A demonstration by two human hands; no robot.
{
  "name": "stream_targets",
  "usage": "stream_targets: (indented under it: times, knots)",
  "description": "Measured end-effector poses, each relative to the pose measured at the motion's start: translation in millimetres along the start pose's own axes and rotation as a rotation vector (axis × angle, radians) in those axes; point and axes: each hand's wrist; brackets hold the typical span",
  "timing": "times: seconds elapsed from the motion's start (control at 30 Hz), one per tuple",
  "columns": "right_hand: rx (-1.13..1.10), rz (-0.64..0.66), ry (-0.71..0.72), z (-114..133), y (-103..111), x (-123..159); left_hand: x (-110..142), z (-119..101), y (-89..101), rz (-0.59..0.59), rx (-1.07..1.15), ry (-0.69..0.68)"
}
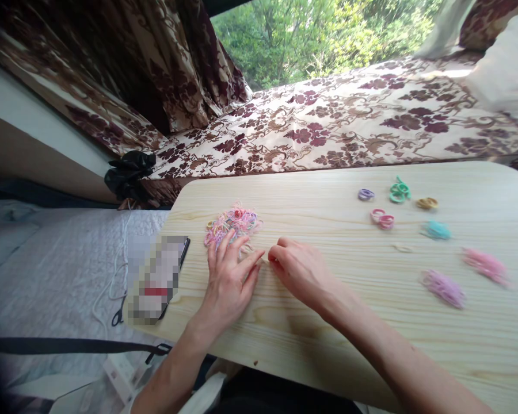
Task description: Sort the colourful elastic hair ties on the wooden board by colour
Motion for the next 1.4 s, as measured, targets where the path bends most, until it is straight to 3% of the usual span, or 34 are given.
stream_targets:
  times: [0.17, 0.33, 0.53, 0.83, 1.17, 1.4]
  knots:
    - [0.011, -0.047, -0.071, -11, -3, 11, 2, 0, -0.5, -0.018, 0.019, 0.015]
    - [-0.040, -0.054, -0.045, -9, -7, 11, 3, 3, -3.4, -0.029, 0.025, 0.020]
    - [-0.041, -0.022, -0.009, 4, -8, -2, 5, 6, -4.3, -0.031, 0.028, 0.029]
    - [0.025, 0.027, 0.084, 4, -1, -22, 7, 7, -0.8, -0.028, 0.055, 0.056]
    - [0.194, 0.044, 0.115, 3, 4, -4, 7, 4, -0.4, -0.016, 0.076, 0.059]
    - [0.070, -0.014, 0.082, -13, -2, 13, 3, -5, -3.8, -0.023, 0.106, 0.023]
Point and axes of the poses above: each hand's wrist, its own x-axis away from the middle knuckle, its own y-axis out of the back of the hand, z = x × y, and after that the axes turned 4 degrees about z, right-handed
